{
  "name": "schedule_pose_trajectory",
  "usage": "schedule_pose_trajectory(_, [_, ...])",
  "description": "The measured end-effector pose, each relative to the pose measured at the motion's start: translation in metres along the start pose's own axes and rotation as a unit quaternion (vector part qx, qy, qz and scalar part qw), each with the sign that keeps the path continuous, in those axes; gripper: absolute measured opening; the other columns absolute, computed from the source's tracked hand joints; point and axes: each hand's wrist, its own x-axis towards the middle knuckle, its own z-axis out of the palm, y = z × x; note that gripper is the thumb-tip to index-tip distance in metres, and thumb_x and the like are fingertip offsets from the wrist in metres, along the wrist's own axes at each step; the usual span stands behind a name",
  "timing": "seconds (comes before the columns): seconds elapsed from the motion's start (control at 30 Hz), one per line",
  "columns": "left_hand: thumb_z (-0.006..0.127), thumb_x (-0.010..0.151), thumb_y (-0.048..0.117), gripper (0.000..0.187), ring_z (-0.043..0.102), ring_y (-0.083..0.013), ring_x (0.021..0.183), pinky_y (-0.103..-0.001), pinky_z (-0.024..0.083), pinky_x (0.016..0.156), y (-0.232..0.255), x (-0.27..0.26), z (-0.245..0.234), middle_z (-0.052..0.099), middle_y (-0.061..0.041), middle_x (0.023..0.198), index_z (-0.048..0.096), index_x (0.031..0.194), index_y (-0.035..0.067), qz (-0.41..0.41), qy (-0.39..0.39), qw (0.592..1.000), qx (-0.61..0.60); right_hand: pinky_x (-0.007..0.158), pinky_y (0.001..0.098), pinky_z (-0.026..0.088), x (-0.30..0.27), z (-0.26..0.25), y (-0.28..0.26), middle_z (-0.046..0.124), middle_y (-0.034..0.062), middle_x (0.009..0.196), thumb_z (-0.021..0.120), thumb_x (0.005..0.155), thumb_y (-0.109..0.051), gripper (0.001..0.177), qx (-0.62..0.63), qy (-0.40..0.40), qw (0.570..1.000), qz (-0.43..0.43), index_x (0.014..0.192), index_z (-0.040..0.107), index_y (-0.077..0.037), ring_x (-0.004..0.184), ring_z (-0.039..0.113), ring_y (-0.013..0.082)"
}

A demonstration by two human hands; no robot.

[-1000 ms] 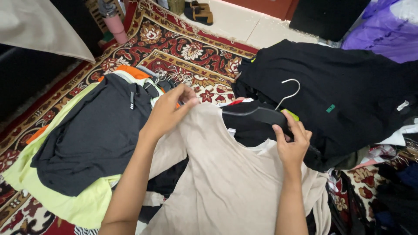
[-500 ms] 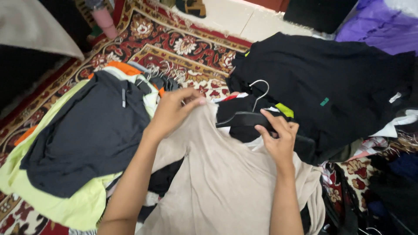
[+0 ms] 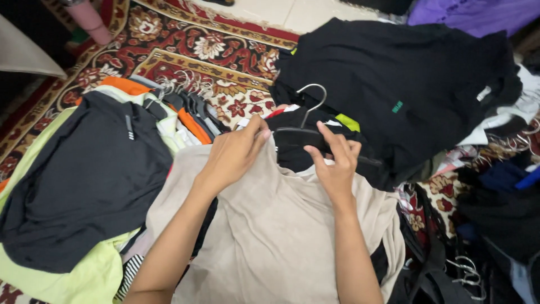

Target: The person removes a beige t-shirt from a hanger and places it on a pile of clothes. They then pick up a black t-shirt, place a hanger inside it, and set it aside. Finally, they pick up another black t-shirt with a graphic print, place a hanger inside it, and set it aside.

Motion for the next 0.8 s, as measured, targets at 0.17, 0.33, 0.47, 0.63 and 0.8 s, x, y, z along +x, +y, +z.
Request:
schedule_pose_trajectory(0.17, [0.057,0.101,0.037,0.035,0.071,-0.0476,0.102,-0.059,0.053,0.086,0.0,0.001,0.004,0.075,-0.022,0.114,0.056,0.133,0.021,0.035,-0.014,0.999,-0.013,0.093,0.0336,0.047,-0.002,-0.004,0.008,0.072,0.0045,0.095,0.094,0.076,-0.028,0.053,0.041,0.007,0.998,0.045,0.12,0.071,-0.011,0.087,0.066,0.0253])
schedule_pose_trajectory(0.33, [0.06,0.103,0.043,0.039,0.072,-0.0398,0.105,-0.052,0.053,0.092,-0.033,0.001,0.016,0.076,-0.017,0.113,0.068,0.128,0.014,-0.02,0.072,0.997,-0.01,0.089,0.0378,0.052,0.018,-0.051,0.008,0.069,0.0063,0.099,0.083,0.092,-0.013,0.014,0.05,0.02,0.997,0.059,0.101,0.073,-0.009,0.096,0.067,0.0286])
schedule_pose_trajectory(0.47, [0.059,0.105,0.045,0.048,0.064,-0.0497,0.112,-0.062,0.046,0.098,-0.042,-0.004,0.003,0.072,-0.025,0.118,0.067,0.131,0.006,-0.09,0.095,0.987,-0.097,0.065,0.0363,0.051,0.015,-0.07,0.026,0.065,0.0078,0.072,0.078,0.089,-0.008,0.007,0.036,-0.163,0.977,0.136,0.094,0.077,-0.012,0.063,0.062,0.0269])
schedule_pose_trajectory(0.63, [0.061,0.104,0.041,0.043,0.061,-0.0501,0.117,-0.06,0.045,0.1,-0.067,-0.005,0.011,0.072,-0.021,0.12,0.067,0.133,0.01,-0.125,0.096,0.976,-0.153,0.073,0.0487,0.054,-0.005,-0.04,0.045,0.068,0.0217,0.078,0.068,0.085,-0.006,0.015,0.019,-0.367,0.909,0.196,0.096,0.078,-0.009,0.074,0.067,0.0438])
schedule_pose_trajectory(0.8, [0.063,0.102,0.04,0.037,0.062,-0.0463,0.119,-0.057,0.046,0.101,-0.076,-0.008,0.01,0.074,-0.017,0.118,0.071,0.13,0.018,-0.138,0.091,0.97,-0.176,0.068,0.0424,0.054,-0.024,-0.027,0.067,0.067,0.0114,0.07,0.076,0.077,-0.006,0.009,-0.036,-0.396,0.883,0.248,0.08,0.068,-0.008,0.072,0.071,0.0353])
